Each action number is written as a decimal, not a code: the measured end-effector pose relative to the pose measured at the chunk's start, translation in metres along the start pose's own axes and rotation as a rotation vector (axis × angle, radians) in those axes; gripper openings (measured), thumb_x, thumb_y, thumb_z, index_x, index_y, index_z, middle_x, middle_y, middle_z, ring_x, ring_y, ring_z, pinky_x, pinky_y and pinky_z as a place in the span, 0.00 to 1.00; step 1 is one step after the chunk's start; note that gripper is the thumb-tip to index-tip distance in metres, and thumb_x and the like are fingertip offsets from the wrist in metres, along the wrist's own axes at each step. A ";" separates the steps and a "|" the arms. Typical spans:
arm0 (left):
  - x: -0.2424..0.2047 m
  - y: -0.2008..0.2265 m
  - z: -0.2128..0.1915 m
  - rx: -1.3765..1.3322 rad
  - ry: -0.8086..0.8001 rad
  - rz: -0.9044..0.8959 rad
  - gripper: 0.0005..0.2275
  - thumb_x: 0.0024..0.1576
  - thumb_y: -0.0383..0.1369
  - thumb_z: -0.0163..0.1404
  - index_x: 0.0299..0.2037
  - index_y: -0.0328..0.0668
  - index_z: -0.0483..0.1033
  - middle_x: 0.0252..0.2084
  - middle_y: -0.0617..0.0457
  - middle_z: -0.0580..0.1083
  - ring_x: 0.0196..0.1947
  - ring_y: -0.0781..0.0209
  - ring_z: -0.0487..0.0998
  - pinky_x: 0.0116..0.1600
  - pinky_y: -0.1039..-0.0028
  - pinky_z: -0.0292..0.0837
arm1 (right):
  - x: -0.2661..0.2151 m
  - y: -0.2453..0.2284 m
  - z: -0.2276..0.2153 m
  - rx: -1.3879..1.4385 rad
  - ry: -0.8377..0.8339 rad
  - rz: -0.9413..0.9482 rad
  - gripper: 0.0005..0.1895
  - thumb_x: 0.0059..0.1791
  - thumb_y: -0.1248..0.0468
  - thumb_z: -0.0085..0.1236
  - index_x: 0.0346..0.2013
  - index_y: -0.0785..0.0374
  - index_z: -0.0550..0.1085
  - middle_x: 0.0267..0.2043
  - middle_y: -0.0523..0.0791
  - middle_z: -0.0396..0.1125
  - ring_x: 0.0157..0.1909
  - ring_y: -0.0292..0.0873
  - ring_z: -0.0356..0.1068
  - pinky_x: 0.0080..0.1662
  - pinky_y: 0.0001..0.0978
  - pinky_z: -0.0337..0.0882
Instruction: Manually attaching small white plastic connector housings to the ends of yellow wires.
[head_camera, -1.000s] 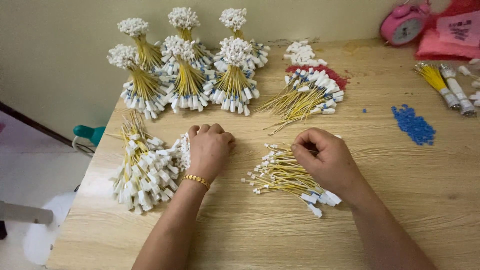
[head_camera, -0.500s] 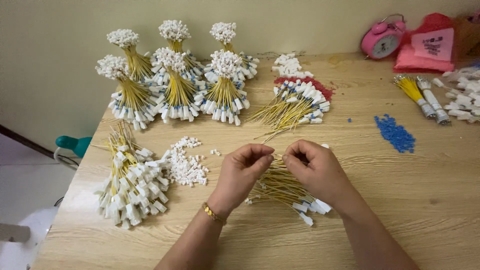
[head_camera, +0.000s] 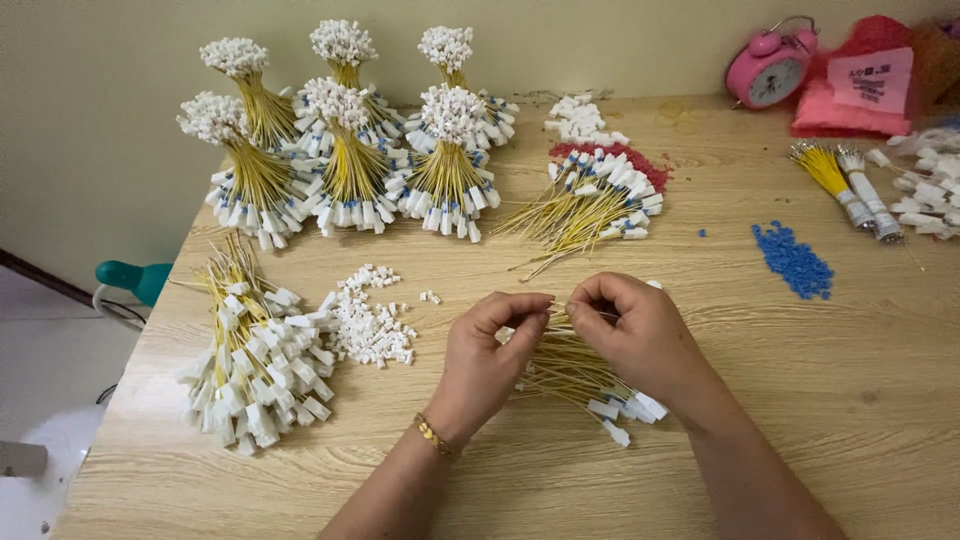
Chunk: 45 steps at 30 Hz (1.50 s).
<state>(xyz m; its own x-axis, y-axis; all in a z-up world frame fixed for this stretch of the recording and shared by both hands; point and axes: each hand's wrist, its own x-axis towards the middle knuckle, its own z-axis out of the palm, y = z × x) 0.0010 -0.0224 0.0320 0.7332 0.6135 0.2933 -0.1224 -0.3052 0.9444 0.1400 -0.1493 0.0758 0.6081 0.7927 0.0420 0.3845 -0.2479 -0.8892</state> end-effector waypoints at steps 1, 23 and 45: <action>0.001 -0.004 0.001 -0.002 0.001 0.001 0.07 0.59 0.25 0.56 0.46 0.38 0.83 0.39 0.57 0.80 0.38 0.72 0.80 0.43 0.81 0.77 | 0.001 0.004 0.000 -0.002 0.000 0.000 0.07 0.49 0.63 0.59 0.34 0.64 0.78 0.27 0.38 0.71 0.29 0.29 0.66 0.32 0.25 0.69; 0.004 -0.023 -0.004 -0.477 -0.066 -0.201 0.07 0.66 0.30 0.51 0.46 0.35 0.78 0.36 0.59 0.74 0.34 0.75 0.71 0.39 0.82 0.70 | 0.003 -0.015 0.005 -0.105 -0.001 -0.068 0.07 0.49 0.63 0.57 0.33 0.64 0.76 0.25 0.40 0.69 0.27 0.32 0.64 0.31 0.28 0.68; 0.001 -0.037 0.001 -0.650 -0.090 -0.277 0.09 0.62 0.22 0.52 0.50 0.31 0.79 0.44 0.49 0.80 0.45 0.62 0.81 0.54 0.72 0.79 | 0.000 -0.008 0.004 -0.021 -0.057 0.043 0.07 0.48 0.62 0.59 0.33 0.65 0.77 0.26 0.40 0.71 0.29 0.31 0.66 0.33 0.28 0.70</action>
<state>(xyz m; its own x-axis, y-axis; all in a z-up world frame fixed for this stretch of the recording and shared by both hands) 0.0069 -0.0108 -0.0021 0.8441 0.5345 0.0428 -0.2770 0.3663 0.8883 0.1343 -0.1456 0.0812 0.5841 0.8113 -0.0225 0.3740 -0.2936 -0.8797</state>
